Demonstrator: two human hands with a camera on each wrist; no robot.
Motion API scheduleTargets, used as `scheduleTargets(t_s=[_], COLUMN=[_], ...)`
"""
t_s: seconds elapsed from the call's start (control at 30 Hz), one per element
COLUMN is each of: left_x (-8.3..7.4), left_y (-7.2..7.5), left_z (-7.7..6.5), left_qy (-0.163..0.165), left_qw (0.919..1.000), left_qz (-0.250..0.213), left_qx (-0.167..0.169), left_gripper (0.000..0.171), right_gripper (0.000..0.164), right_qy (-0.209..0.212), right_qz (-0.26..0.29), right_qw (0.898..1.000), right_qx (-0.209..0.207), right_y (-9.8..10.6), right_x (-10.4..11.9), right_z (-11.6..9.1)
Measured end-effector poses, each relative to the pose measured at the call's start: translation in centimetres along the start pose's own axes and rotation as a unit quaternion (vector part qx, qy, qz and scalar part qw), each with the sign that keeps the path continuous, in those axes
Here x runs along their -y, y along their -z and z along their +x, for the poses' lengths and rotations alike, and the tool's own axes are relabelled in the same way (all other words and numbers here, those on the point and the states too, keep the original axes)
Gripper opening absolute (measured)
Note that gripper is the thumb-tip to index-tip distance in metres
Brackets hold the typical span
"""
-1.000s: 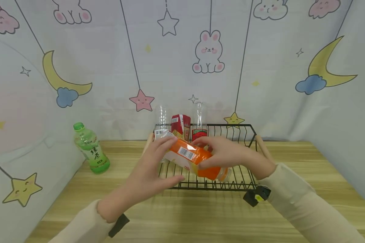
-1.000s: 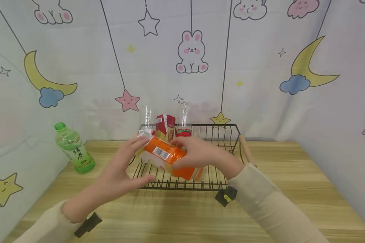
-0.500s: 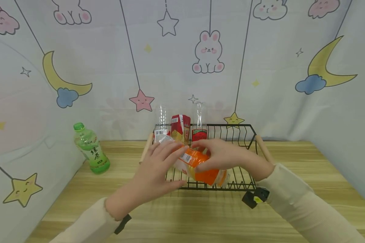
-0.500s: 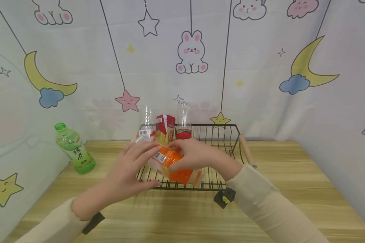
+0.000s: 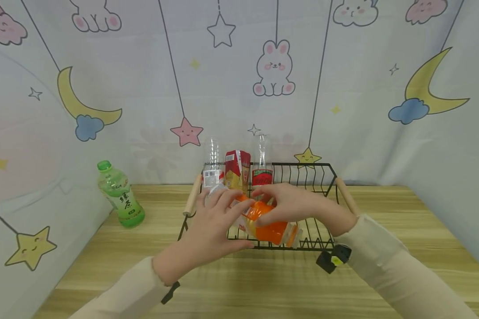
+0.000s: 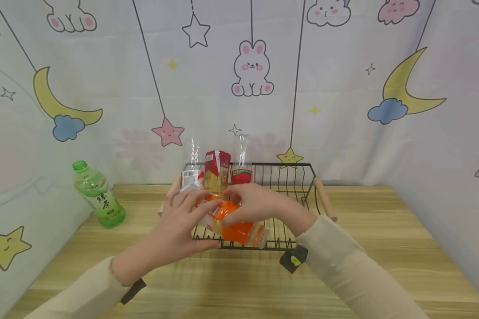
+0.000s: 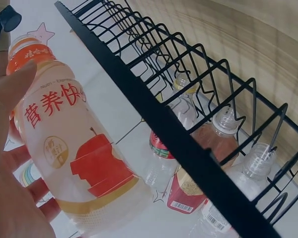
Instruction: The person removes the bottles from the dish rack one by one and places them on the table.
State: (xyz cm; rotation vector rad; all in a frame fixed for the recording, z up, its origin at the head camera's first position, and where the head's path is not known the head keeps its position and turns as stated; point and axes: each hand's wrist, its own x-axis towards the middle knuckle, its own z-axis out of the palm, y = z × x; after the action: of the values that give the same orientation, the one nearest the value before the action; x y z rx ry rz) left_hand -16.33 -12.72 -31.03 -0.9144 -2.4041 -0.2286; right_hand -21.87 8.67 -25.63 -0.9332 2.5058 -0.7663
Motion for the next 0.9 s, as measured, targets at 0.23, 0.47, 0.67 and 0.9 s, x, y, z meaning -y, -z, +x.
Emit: scheduleTargets(t_s=[0.23,0.47,0.67,0.9], left_x=[0.02,0.07,0.11,-0.03], left_y=[-0.48,-0.82,-1.00,-1.01], left_z=[0.00,-0.08,-0.10,-0.15], left_qy=[0.000,0.003,0.004,0.011], left_qw=[0.9997,0.9996,0.9996,0.9994], left_qz=[0.024,0.026,0.027,0.032], left_qx=[0.005,0.007,-0.001,-0.001], left_gripper=[0.080,0.080,0.080,0.079], right_gripper=[0.064,0.062,0.062,0.060], right_qy=[-0.002,-0.004,-0.003,0.004], right_qz=[0.011,0.009,0.023,0.035], right_qw=[1.000,1.000,0.999,0.999], right_qx=[0.009,0.018,0.026,0.027], right_y=[-0.22,-0.28,-0.43,-0.61], right_x=[0.04,0.05,-0.01,-0.24], right_z=[0.18,0.35,0.51,0.57])
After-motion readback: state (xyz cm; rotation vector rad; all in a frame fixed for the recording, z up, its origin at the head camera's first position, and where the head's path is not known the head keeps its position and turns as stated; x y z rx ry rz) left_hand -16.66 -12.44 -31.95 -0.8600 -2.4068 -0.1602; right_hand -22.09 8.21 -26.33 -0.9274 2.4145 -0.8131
